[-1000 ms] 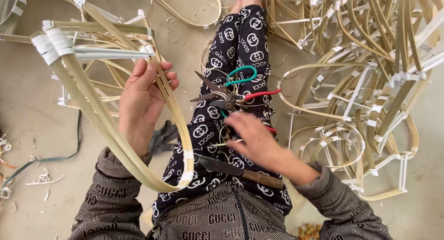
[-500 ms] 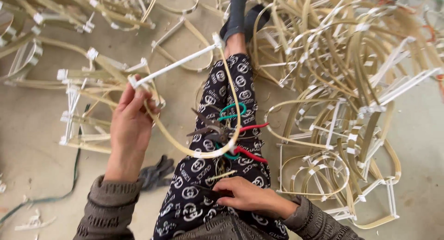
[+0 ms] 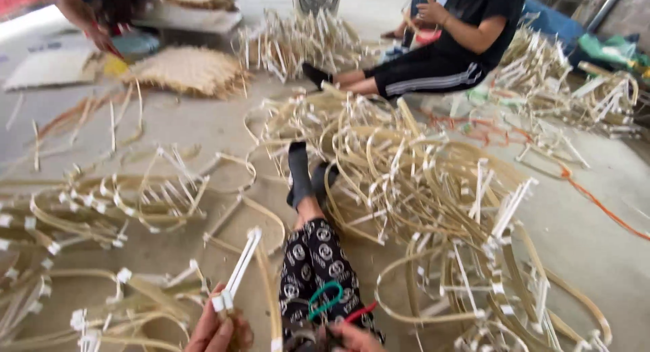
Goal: Assembling and trimming curved wooden or bamboo frame components using snips.
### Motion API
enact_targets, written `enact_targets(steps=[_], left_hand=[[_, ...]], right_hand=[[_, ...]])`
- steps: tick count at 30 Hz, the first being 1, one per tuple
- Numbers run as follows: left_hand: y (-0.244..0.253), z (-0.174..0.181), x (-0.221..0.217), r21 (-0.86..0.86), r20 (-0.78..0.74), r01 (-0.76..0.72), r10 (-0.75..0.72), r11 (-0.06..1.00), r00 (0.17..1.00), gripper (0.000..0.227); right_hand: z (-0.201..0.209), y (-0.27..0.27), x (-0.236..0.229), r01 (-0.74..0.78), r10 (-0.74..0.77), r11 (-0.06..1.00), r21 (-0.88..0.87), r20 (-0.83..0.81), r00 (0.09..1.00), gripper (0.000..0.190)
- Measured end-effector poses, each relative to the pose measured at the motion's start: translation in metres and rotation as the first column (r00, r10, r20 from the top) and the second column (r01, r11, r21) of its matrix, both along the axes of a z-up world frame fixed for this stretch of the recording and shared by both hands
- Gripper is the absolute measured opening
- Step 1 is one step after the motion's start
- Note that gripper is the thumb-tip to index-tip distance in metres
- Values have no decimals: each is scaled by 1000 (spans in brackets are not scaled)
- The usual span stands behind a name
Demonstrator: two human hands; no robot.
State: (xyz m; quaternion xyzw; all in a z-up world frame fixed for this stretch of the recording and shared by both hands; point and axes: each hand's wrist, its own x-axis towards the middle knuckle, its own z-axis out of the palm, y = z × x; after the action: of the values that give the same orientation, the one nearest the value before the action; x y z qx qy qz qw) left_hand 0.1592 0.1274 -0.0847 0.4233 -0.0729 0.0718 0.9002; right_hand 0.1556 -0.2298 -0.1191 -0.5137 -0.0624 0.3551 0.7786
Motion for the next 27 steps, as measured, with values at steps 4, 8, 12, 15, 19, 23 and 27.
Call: enact_targets(steps=[4,8,12,15,19,23,27], left_hand=[[-61,104,-72,-80,-105,81,-90,993,990,67],[-95,137,-92,-155,-220,226,-256,962,941,70],[-106,157,-105,-175,-191,393,-422,903,886,68],[-111,188,-117,-238,-278,375,-433,896,858,68],[-107,217,-120,-192,-154,417,-447,889,881,63],[-103,201,-112,29,-41,271,-270,962,962,55],[-106,136,-133,435,-389,214,-31,874,921,55]], right_hand=[[122,5,-18,-131,164,978,-160,212,963,68],[132,17,-19,-112,124,974,-197,46,991,65],[125,18,-19,-120,145,956,-269,76,986,50],[122,15,-23,-162,189,949,-271,78,979,35],[123,10,-34,-168,188,960,-224,71,980,25],[150,9,-35,-98,118,972,-214,86,989,28],[166,5,-39,-30,59,981,-194,149,987,33]])
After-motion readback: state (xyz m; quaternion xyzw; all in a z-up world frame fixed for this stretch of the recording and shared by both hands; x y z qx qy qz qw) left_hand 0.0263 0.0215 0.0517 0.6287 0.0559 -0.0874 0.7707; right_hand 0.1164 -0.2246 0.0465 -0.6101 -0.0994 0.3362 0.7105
